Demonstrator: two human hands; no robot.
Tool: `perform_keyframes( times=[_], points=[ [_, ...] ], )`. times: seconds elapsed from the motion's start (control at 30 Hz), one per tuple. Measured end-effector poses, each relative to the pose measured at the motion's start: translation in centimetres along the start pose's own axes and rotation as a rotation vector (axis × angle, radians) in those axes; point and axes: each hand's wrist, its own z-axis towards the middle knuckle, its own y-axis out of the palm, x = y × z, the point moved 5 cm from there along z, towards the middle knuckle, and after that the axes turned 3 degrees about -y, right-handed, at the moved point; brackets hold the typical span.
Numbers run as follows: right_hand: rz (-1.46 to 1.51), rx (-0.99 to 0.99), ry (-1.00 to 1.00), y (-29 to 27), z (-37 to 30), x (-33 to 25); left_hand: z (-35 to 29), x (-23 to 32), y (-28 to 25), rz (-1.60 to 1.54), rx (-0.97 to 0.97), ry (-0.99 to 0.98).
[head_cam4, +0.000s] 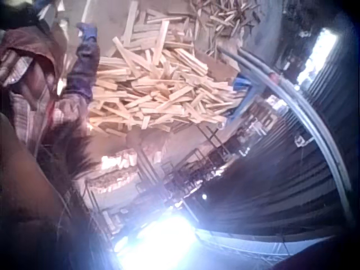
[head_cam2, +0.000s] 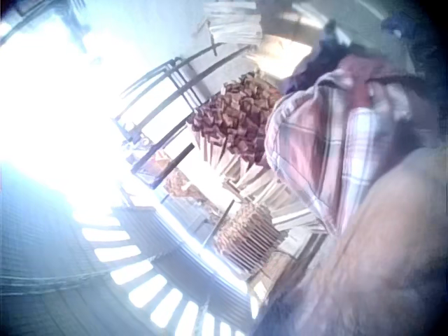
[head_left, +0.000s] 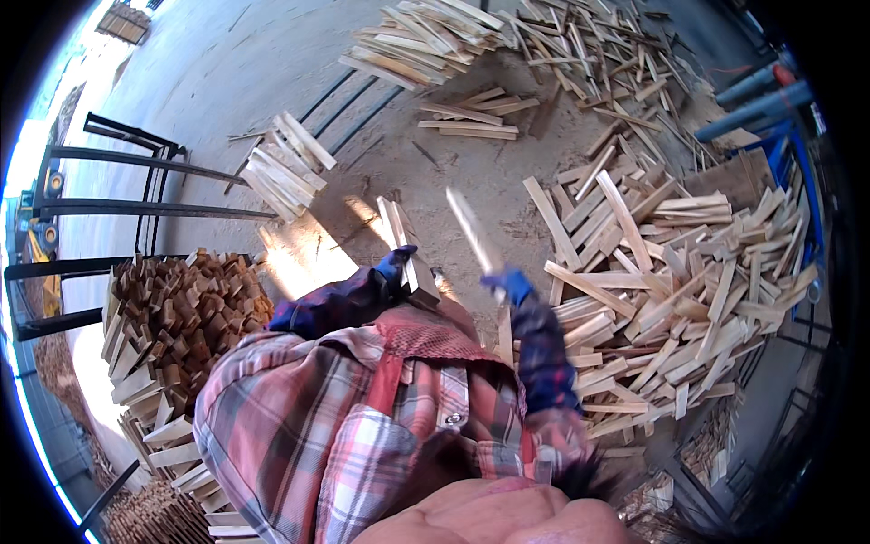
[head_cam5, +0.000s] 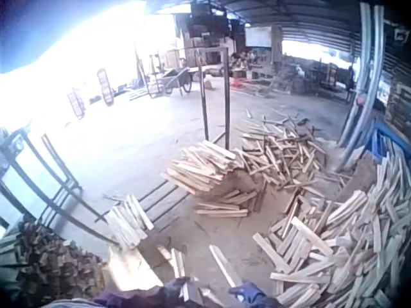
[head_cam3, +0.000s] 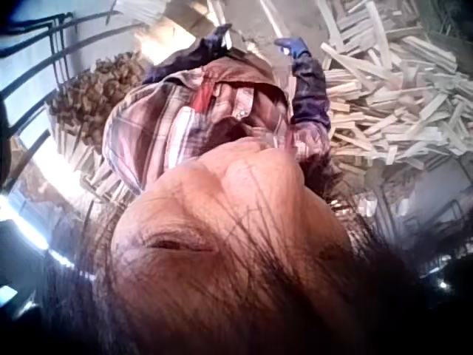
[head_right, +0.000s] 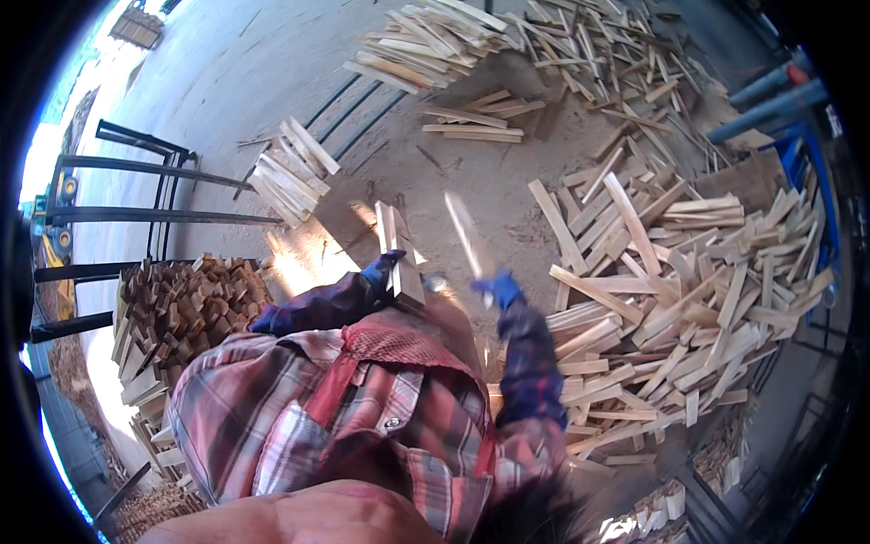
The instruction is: The person repeatedly picks up thin wooden planks from a large pile on the floor, briefly holds them, and places them back down. The person wears blue gloves and a plaid shirt while performing this repetitive sorting or inspection task in a workshop environment.
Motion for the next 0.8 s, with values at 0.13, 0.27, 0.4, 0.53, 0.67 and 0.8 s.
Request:
perform_keyframes(
  times=[0.13, 0.27, 0.4, 0.53, 0.67, 0.8],
  points=[
    [-0.546, 0.566, -0.486, -10.3, 8.8, -22.8, -1.6, 5.3, 0.0, -0.218, -0.128, -0.038],
    [0.083, 0.919, -0.940, -11.4, 5.8, -32.5, -1.3, 9.2, -0.3, -0.092, -0.368, 0.123],
    [1.865, -0.313, -0.061, 0.5, 5.5, -14.9, 0.0, 7.9, 6.5, -0.061, -0.337, -0.317],
    [0.573, 0.445, -0.309, 8.0, -6.2, -13.0, 5.3, 3.5, 9.3, 0.510, -0.442, 0.123],
    [1.128, 0.936, -0.256, 12.3, -9.4, -2.1, 0.5, -2.3, 15.5, 1.036, -0.424, -0.616],
    [1.634, 1.230, -0.264, 22.5, -18.7, 10.9, -1.9, -9.1, 16.8, 1.179, -0.501, -1.004]
  ],
)
